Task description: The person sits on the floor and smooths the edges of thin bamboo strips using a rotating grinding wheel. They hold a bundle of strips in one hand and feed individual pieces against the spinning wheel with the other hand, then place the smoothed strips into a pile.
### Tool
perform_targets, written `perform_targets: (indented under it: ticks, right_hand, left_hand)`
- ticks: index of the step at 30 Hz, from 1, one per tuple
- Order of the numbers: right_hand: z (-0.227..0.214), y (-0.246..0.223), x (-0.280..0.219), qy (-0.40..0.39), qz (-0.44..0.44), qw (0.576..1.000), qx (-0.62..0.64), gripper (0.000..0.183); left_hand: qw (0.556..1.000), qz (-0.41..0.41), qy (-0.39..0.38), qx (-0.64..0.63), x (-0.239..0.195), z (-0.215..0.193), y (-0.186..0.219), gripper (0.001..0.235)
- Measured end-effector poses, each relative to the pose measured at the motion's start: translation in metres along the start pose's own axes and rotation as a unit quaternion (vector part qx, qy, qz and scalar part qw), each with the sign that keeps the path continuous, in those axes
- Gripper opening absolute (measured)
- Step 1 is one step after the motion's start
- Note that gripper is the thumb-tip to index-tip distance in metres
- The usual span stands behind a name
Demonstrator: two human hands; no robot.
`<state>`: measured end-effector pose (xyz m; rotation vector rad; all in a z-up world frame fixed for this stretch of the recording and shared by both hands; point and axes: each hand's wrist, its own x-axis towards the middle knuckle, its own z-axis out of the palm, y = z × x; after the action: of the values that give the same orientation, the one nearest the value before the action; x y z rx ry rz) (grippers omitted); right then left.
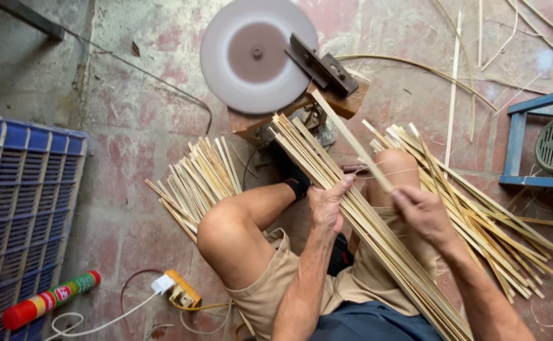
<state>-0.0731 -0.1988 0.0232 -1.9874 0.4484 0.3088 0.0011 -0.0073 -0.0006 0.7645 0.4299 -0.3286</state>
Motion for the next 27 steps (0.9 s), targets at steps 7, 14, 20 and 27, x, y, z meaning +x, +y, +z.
perform_targets:
  ticks: [7, 14, 20, 27]
  right_hand:
    - [-0.025, -0.009, 0.056, 0.128, -0.174, 0.968, -0.126, 0.025]
    - [0.001, -0.071, 0.123, 0.073, -0.097, 0.992, -0.032, 0.03]
    - [0.014, -0.063, 0.141, 0.062, -0.078, 0.994, -0.034, 0.028]
    - [-0.051, 0.001, 0.071, 0.052, -0.047, 0.992, -0.102, 0.034]
  left_hand:
    - [1.0, -0.003, -0.007, -0.019, 0.002, -0.005, -0.008, 0.028]
    - [1.0, -0.009, 0.004, -0.015, 0.001, 0.0, -0.004, 0.025]
    - [1.0, -0.016, -0.011, -0.005, -0.002, 0.002, -0.009, 0.027]
    - [1.0, -0.019, -0.004, -0.009, 0.0, 0.003, -0.003, 0.028]
